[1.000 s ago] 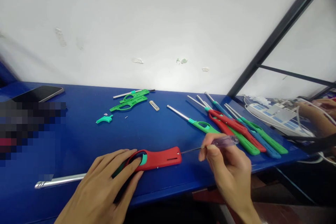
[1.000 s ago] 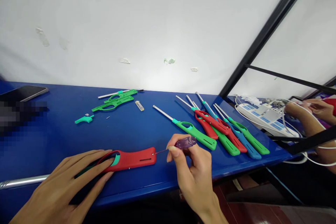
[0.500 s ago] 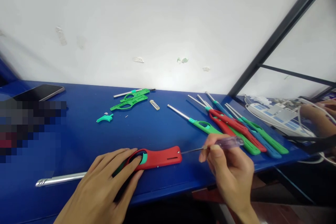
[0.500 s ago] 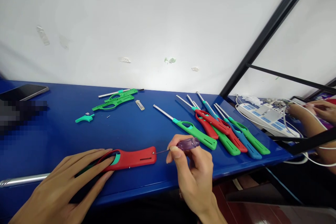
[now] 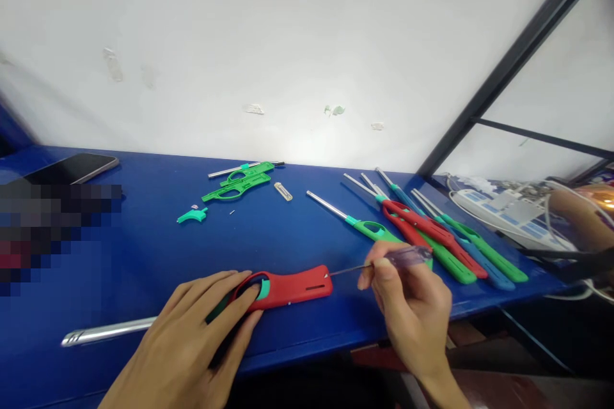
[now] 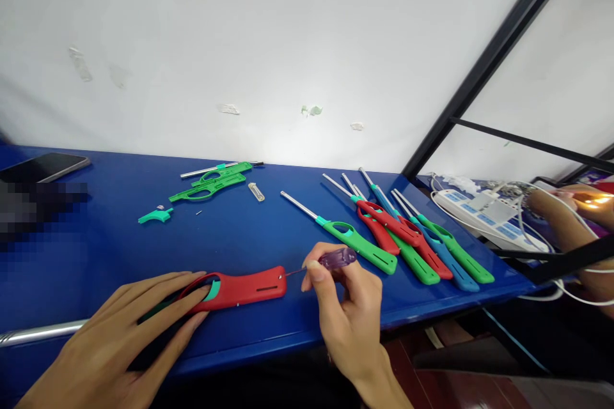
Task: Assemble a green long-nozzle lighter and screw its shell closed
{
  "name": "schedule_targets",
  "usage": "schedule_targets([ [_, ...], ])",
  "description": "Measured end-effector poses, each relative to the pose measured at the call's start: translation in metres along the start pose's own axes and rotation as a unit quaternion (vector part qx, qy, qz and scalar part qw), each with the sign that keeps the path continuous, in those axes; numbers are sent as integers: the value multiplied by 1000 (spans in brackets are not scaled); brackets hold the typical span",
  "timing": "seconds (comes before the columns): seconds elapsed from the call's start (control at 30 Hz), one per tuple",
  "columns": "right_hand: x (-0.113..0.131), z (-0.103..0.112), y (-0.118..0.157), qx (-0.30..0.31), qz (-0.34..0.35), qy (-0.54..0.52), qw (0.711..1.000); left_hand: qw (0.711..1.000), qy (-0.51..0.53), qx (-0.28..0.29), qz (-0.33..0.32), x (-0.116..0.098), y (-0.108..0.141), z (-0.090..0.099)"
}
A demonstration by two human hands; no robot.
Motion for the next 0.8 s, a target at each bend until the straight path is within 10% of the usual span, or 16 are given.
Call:
schedule_targets([
  [0.8, 6, -2, -5, 13, 21, 3, 1000, 1000, 5, -18, 20, 2, -2, 0],
])
Point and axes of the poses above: each hand's wrist, its own y-axis away from the middle knuckle, its own z-axis out of the back of the hand, x = y × z, the point moved 4 cm from there along -y, towards the middle knuckle, and after that the axes turned 15 degrees about z, right-handed, at the moved point
